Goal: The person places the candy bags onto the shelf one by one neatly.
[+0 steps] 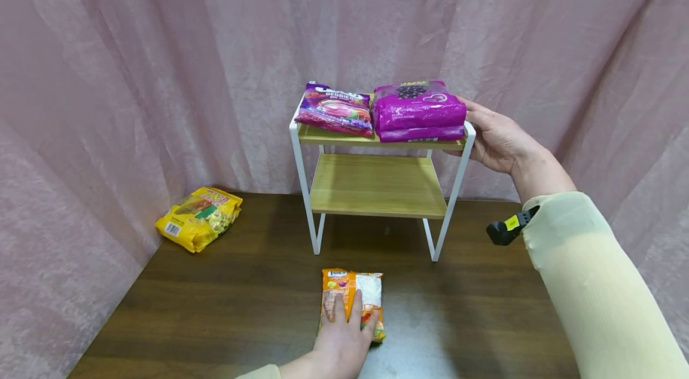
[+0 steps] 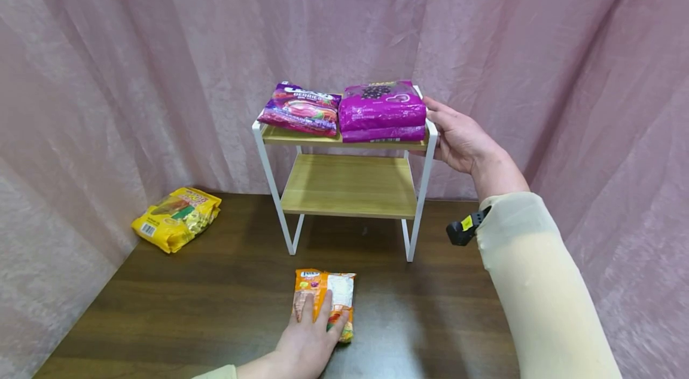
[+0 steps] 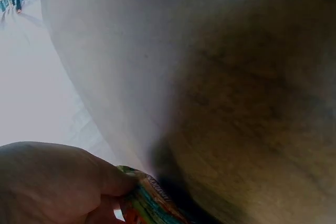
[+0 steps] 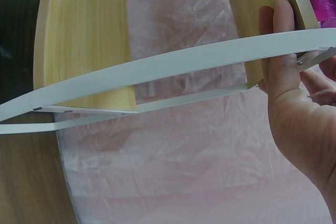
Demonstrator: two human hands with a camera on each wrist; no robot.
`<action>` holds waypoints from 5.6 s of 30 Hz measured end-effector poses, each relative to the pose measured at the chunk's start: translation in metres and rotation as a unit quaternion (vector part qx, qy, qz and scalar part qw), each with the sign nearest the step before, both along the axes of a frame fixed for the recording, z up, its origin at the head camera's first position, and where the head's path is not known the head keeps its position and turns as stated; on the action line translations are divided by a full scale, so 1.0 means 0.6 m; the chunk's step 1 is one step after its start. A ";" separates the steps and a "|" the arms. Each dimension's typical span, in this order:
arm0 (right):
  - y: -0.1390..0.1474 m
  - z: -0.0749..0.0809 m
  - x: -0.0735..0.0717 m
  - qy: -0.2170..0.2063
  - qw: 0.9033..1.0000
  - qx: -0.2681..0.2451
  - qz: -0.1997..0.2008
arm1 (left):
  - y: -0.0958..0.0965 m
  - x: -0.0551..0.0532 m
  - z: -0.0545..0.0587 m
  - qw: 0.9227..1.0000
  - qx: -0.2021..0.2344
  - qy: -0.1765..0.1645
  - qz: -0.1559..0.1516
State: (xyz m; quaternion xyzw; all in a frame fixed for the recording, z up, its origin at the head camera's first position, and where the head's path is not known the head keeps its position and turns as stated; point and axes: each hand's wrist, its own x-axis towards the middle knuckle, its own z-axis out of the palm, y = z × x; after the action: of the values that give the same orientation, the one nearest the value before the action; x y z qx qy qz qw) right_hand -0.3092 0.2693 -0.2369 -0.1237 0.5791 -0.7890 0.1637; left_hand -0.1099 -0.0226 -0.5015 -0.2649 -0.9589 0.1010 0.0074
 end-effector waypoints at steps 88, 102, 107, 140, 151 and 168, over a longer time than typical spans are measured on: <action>-0.003 0.004 0.003 0.003 1.000 0.017 -0.010 | -0.114 -0.020 0.024 0.284 0.801 -0.485 0.207; 0.000 0.006 0.003 0.001 1.000 0.007 -0.009 | -0.177 -0.023 0.058 0.770 0.555 -0.298 0.101; 0.000 0.003 0.004 0.004 1.000 0.019 -0.020 | -0.197 -0.055 0.052 0.951 0.253 -0.110 -0.140; 0.000 -0.003 0.003 0.001 1.000 0.005 -0.024 | -0.151 -0.133 0.025 0.947 0.009 -0.057 -0.316; -0.001 -0.003 0.004 0.008 1.000 0.011 -0.026 | -0.140 -0.110 0.022 0.963 0.032 -0.087 -0.252; -0.001 -0.003 0.003 0.007 1.000 0.010 -0.023 | -0.084 -0.057 0.026 0.983 0.077 -0.157 -0.061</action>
State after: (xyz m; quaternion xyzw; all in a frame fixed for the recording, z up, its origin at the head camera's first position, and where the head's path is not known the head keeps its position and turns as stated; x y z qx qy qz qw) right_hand -0.3072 0.2689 -0.2387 -0.1140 0.5908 -0.7859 0.1427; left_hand -0.1443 -0.0731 -0.4858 -0.3340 -0.9351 -0.0171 -0.1171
